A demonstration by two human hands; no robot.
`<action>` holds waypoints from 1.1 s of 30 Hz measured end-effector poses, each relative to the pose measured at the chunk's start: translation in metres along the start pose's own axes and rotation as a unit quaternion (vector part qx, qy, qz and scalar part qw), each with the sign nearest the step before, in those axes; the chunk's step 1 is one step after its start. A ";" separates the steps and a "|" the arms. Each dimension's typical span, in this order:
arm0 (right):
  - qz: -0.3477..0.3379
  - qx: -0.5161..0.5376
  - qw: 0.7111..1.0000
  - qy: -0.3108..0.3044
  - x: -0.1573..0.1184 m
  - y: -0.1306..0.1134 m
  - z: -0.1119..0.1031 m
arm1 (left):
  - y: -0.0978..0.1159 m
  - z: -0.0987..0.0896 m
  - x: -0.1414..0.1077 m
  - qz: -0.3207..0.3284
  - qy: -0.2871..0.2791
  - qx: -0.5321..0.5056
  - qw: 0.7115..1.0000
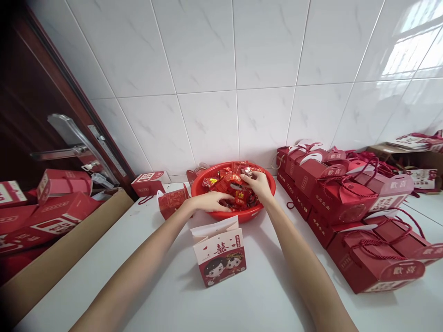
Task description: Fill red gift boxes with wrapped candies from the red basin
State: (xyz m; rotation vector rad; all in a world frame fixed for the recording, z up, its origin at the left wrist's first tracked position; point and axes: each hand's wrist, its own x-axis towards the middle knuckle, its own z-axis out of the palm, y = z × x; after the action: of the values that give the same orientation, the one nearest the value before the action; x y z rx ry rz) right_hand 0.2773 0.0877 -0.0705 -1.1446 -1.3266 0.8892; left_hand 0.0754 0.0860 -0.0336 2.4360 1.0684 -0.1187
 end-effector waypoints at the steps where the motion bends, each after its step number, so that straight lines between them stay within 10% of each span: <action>1: -0.007 -0.002 1.000 -0.012 0.001 0.000 0.001 | 0.002 0.000 0.003 -0.009 -0.003 0.012 1.000; 5: -0.021 -0.063 0.997 -0.049 0.003 0.004 0.003 | 0.014 0.001 0.013 -0.028 -0.019 0.058 0.998; 17: -0.008 -0.031 0.995 0.098 0.005 0.015 0.001 | 0.031 0.008 0.028 -0.157 -0.054 0.132 0.977; 25: -0.026 -0.026 0.994 0.102 0.006 0.014 0.002 | 0.033 0.017 0.031 -0.183 0.010 0.078 0.980; 33: -0.026 -0.004 0.992 0.126 0.004 0.012 0.002 | 0.018 0.015 0.035 -0.096 -0.013 0.050 0.994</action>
State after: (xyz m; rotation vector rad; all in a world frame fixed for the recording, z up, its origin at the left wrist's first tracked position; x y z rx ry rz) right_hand 0.2777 0.0950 -0.0808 -1.1816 -1.1489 0.6780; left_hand 0.1142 0.0920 -0.0486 2.4058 1.3130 -0.2704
